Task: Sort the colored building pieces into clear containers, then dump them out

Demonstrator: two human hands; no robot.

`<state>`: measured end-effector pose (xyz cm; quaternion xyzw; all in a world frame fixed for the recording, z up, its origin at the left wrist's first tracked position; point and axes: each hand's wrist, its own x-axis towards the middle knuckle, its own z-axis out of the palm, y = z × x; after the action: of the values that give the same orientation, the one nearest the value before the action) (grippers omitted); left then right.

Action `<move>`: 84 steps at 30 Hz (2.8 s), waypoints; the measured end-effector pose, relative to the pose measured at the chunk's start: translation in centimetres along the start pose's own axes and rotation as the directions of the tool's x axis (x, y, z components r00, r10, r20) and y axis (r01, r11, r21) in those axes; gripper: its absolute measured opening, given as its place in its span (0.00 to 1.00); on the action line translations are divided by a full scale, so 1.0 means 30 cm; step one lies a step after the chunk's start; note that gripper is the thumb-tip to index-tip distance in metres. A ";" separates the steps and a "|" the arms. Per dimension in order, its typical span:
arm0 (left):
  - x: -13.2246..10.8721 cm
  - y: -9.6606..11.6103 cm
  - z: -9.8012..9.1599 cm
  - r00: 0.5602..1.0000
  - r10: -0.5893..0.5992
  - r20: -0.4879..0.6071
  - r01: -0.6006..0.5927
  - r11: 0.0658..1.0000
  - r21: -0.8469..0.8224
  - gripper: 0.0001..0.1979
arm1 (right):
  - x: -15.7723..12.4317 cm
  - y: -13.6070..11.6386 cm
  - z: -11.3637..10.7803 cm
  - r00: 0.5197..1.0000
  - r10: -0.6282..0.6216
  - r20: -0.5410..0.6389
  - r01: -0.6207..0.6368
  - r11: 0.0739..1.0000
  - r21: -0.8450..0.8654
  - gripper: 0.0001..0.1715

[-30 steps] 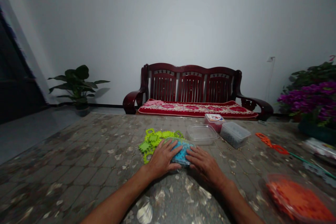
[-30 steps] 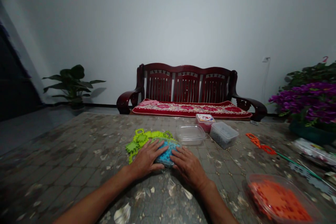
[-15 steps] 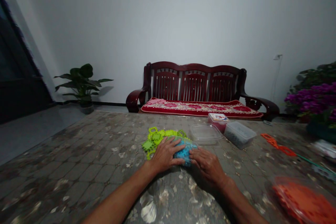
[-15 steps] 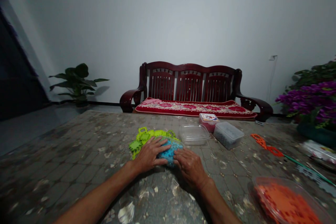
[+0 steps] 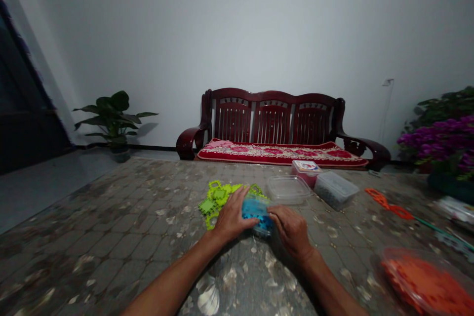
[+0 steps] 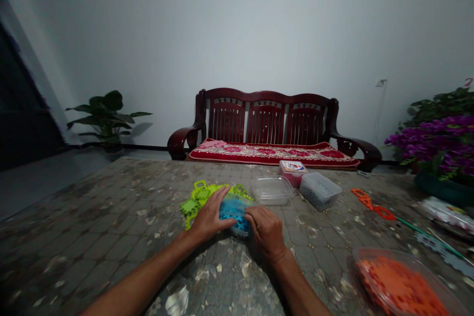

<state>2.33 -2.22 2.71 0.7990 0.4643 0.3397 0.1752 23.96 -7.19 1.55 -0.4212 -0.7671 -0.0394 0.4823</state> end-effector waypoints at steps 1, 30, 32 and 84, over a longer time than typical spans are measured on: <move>-0.001 -0.005 0.005 0.999 -0.034 -0.042 0.032 0.999 -0.032 0.49 | 0.002 -0.003 0.006 0.999 0.035 -0.022 -0.035 0.999 0.009 0.15; 0.129 -0.177 -0.244 0.952 -0.306 0.014 0.253 0.757 -0.602 0.24 | 0.008 0.082 0.064 0.475 0.876 -0.076 -0.568 0.371 0.735 0.31; 0.130 -0.194 -0.269 0.951 -0.302 -0.069 0.205 0.781 -0.590 0.24 | 0.004 0.076 0.074 0.488 0.871 -0.051 -0.581 0.368 0.726 0.31; -0.012 -0.049 -0.073 0.840 -0.453 0.297 0.460 0.306 -0.834 0.29 | -0.055 0.102 -0.078 0.996 0.017 0.093 -0.036 0.977 0.211 0.24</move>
<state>-0.25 -1.85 3.23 0.4251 0.4248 0.4625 0.6518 28.01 -7.33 0.46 -0.3787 -0.7824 0.0682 0.4897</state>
